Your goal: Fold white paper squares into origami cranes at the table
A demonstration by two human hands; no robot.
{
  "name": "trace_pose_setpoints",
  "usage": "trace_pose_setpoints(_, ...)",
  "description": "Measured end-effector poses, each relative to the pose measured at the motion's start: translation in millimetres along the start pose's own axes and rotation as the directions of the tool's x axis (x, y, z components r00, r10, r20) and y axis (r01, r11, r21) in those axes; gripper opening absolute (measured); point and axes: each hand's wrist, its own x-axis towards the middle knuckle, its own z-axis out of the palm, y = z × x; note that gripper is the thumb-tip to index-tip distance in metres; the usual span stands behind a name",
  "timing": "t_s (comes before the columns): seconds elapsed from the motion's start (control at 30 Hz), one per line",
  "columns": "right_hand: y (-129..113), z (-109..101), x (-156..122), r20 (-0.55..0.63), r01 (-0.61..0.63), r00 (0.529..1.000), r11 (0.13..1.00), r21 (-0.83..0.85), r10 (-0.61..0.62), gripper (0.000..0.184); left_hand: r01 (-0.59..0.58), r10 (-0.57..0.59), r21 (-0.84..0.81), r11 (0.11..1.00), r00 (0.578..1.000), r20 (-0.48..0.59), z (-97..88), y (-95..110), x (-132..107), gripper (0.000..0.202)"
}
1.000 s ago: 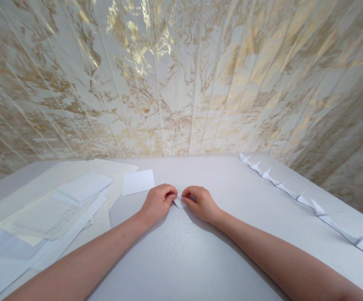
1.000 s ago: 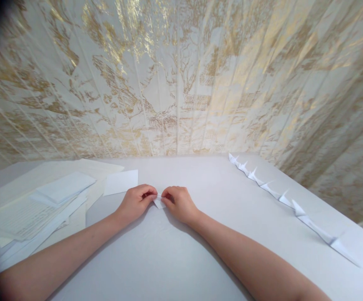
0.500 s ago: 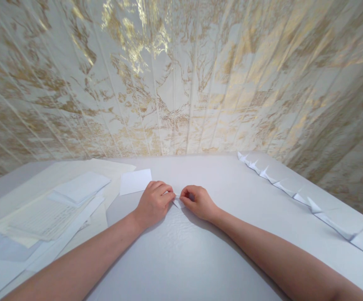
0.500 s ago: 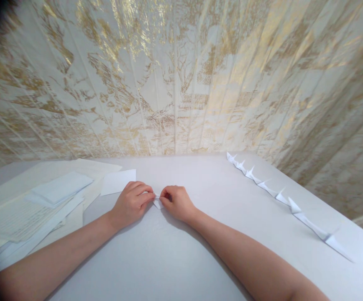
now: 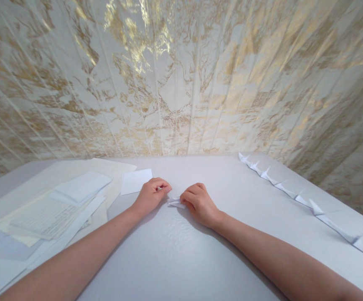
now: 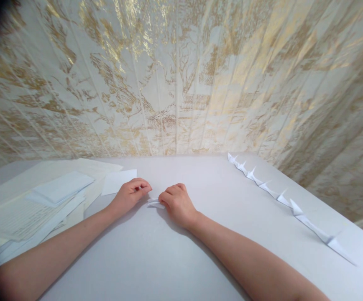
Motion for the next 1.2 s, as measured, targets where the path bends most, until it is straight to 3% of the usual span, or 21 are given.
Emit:
trace_pose_setpoints(0.1,-1.5,-2.3,0.3,-0.019,0.056,0.998,0.997,-0.052,-0.057,0.019,-0.006,0.014,-0.073,0.997,0.994,0.106,-1.2,-4.2,3.4,0.015)
trace_pose_setpoints(0.27,-2.6,-3.7,0.5,-0.027,0.1,0.994,0.992,-0.083,-0.102,0.023,-0.12,0.121,-0.018,0.993,0.97,0.209,-0.4,-3.6,3.8,0.007)
trace_pose_setpoints(0.47,-1.1,-1.9,-0.1,-0.022,0.11,0.993,0.99,-0.09,-0.112,0.021,-0.298,0.262,0.113,0.948,0.931,0.253,-0.8,1.4,0.7,0.009)
trace_pose_setpoints(0.6,0.8,-0.1,-0.1,-0.016,0.088,0.996,0.995,-0.05,-0.088,0.02,-0.351,0.3,0.222,0.91,0.925,0.233,0.7,3.4,-1.6,0.01)
trace_pose_setpoints(0.73,3.1,1.6,0.3,-0.016,0.034,0.999,0.998,0.044,-0.034,0.017,-0.336,0.287,0.252,0.907,0.934,0.212,3.7,4.3,-2.0,0.011)
trace_pose_setpoints(0.97,5.4,1.9,3.4,-0.021,-0.176,0.983,0.962,0.206,0.185,0.014,-0.259,0.224,0.201,0.945,0.957,0.184,2.8,5.7,1.0,0.007)
trace_pose_setpoints(1.2,6.1,0.5,3.9,-0.022,-0.164,0.984,0.95,0.264,0.176,0.018,-0.161,0.15,0.021,0.987,0.953,0.264,4.8,6.9,8.1,0.008)
